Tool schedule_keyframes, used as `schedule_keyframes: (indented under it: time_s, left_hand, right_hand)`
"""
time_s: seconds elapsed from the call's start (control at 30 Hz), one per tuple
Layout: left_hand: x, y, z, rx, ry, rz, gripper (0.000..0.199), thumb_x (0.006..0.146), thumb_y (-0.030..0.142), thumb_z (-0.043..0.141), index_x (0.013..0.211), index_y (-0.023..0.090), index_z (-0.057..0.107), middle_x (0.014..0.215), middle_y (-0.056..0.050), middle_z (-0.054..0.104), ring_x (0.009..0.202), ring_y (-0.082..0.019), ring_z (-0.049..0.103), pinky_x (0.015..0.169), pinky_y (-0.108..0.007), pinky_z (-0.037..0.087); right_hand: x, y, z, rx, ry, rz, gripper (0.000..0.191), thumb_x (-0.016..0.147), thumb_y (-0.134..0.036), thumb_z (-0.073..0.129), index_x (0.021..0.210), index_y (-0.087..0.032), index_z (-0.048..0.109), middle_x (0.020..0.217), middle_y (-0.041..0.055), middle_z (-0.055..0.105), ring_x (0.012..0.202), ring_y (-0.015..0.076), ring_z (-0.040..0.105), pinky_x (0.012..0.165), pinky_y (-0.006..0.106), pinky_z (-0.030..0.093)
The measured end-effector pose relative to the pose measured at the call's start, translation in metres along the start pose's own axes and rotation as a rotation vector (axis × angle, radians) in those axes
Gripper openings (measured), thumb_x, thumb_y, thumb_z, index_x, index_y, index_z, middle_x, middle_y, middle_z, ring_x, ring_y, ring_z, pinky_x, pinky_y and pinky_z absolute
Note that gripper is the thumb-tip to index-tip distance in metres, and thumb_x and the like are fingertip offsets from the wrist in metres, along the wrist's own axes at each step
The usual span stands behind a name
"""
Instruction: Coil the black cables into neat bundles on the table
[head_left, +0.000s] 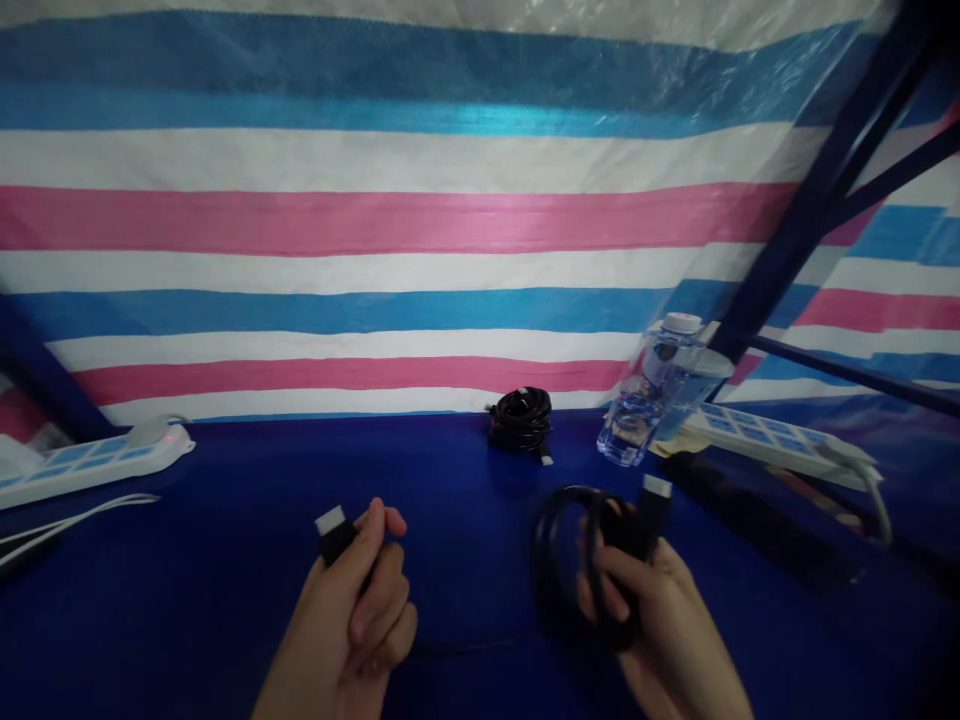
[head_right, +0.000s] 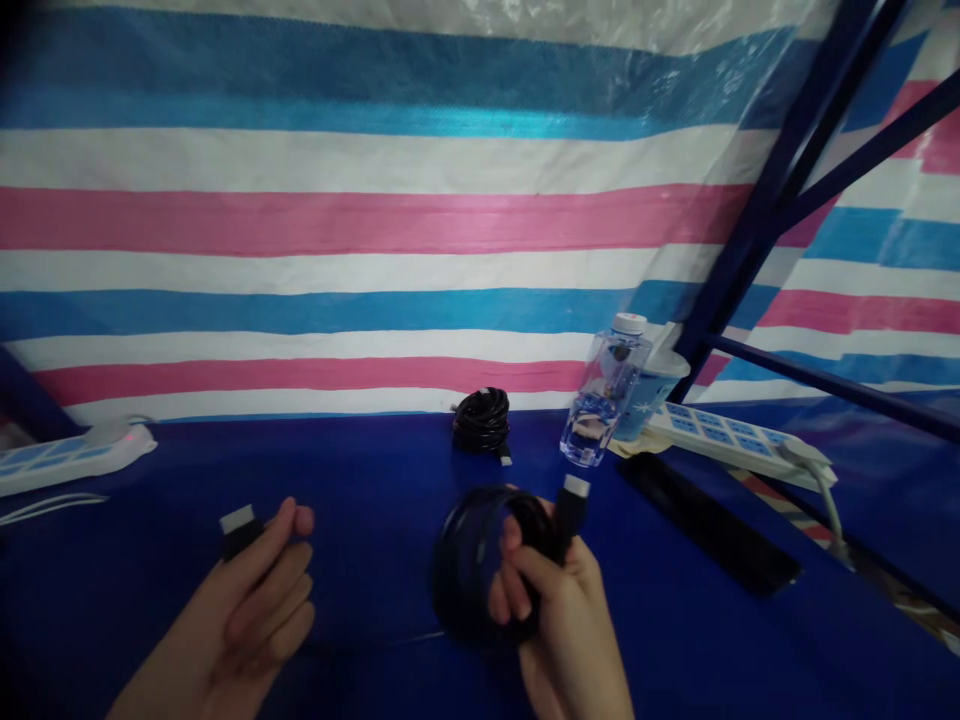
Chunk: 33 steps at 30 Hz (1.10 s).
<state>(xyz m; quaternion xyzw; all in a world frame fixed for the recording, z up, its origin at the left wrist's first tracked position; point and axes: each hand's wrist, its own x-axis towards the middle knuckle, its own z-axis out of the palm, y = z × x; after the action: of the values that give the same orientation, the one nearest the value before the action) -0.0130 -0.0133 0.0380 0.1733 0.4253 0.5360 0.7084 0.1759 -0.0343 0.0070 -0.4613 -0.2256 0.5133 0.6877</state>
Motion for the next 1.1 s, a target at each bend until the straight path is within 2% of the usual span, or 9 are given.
schedule_keyframes:
  time_s: [0.1,0.17,0.27,0.47,0.6,0.73,0.9,1.0,1.1]
  left_hand:
    - [0.001,-0.004,-0.007,-0.008,-0.013,0.028,0.023,0.067,0.034,0.072,0.068,0.014,0.061,0.036,0.011,0.019,0.031,-0.001,0.011,0.03,-0.015,0.017]
    - [0.004,-0.017,-0.006,-0.043,-0.024,0.156,0.027,0.064,0.038,0.073,0.076,0.017,0.061,0.041,0.009,0.036,0.034,-0.003,0.031,0.035,-0.016,0.031]
    - [0.009,-0.049,0.002,-0.043,-0.115,0.262,0.04,0.061,0.045,0.074,0.091,0.021,0.061,0.079,-0.003,0.066,0.077,-0.017,0.063,0.069,-0.029,0.051]
    - [0.013,-0.074,0.017,0.142,-0.198,0.196,0.064,0.054,0.035,0.079,0.112,0.019,0.057,0.108,-0.012,0.065,0.102,-0.027,0.059,0.089,-0.037,0.044]
    - [0.019,-0.053,0.009,0.593,-0.313,0.186,0.04,0.064,0.025,0.072,0.101,0.016,0.061,0.077,-0.004,0.067,0.066,-0.016,0.063,0.062,-0.026,0.048]
    - [0.023,-0.052,-0.003,0.588,-0.5,-0.049,0.019,0.071,0.027,0.063,0.084,0.014,0.058,0.042,0.008,0.044,0.029,-0.003,0.031,0.041,-0.022,0.038]
    - [0.017,-0.066,0.004,0.142,-0.208,0.009,0.029,0.064,0.033,0.071,0.065,0.018,0.045,0.032,0.014,0.022,0.028,-0.001,0.017,0.032,-0.016,0.025]
    - [0.015,-0.071,0.008,0.051,-0.095,0.105,0.042,0.057,0.036,0.076,0.058,0.019,0.038,0.029,0.013,0.027,0.026,-0.002,0.023,0.03,-0.016,0.026]
    - [0.016,-0.073,0.007,0.099,-0.107,0.138,0.044,0.055,0.043,0.078,0.063,0.02,0.041,0.027,0.012,0.031,0.021,-0.004,0.025,0.026,-0.016,0.023]
  right_hand:
    - [0.003,-0.004,-0.006,0.071,0.078,-0.013,0.016,0.059,-0.011,0.067,0.063,-0.018,0.053,0.041,-0.0086,0.033,0.036,0.004,0.03,0.035,0.015,0.029]
    - [0.004,-0.002,-0.005,0.135,0.112,0.0,0.019,0.056,-0.007,0.067,0.065,-0.018,0.053,0.044,-0.0078,0.038,0.037,0.0034,0.029,0.034,0.014,0.027]
    - [0.004,0.009,0.004,0.252,0.166,0.039,0.024,0.051,-0.002,0.065,0.065,-0.017,0.052,0.052,-0.0066,0.045,0.037,0.0014,0.029,0.033,0.013,0.026]
    - [-0.01,0.036,0.021,-0.089,0.057,-0.007,0.019,0.066,-0.012,0.058,0.084,-0.016,0.057,0.059,-0.0038,0.053,0.04,0.0056,0.038,0.038,0.018,0.033]
    - [-0.019,0.034,0.014,-0.578,-0.193,-0.208,0.022,0.079,-0.018,0.049,0.099,-0.014,0.059,0.07,0.0019,0.061,0.062,0.0146,0.058,0.058,0.024,0.045]
    - [-0.021,0.024,0.01,-0.677,-0.488,-0.164,0.03,0.085,-0.018,0.044,0.115,-0.02,0.048,0.074,-0.0004,0.062,0.061,0.0132,0.059,0.059,0.024,0.046]
    - [-0.021,0.027,0.031,-0.336,-0.149,-0.056,0.018,0.074,-0.026,0.063,0.086,-0.018,0.053,0.06,-0.0025,0.056,0.05,0.0102,0.052,0.05,0.021,0.041]
    - [-0.023,0.032,0.039,-0.08,-0.138,0.135,0.028,0.066,-0.036,0.069,0.069,-0.017,0.049,0.038,-0.0098,0.034,0.032,0.0042,0.029,0.034,0.018,0.028]
    - [-0.026,0.033,0.039,-0.025,-0.149,0.193,0.031,0.062,-0.036,0.071,0.078,-0.016,0.053,0.035,-0.0131,0.028,0.029,0.0012,0.014,0.029,0.015,0.016]
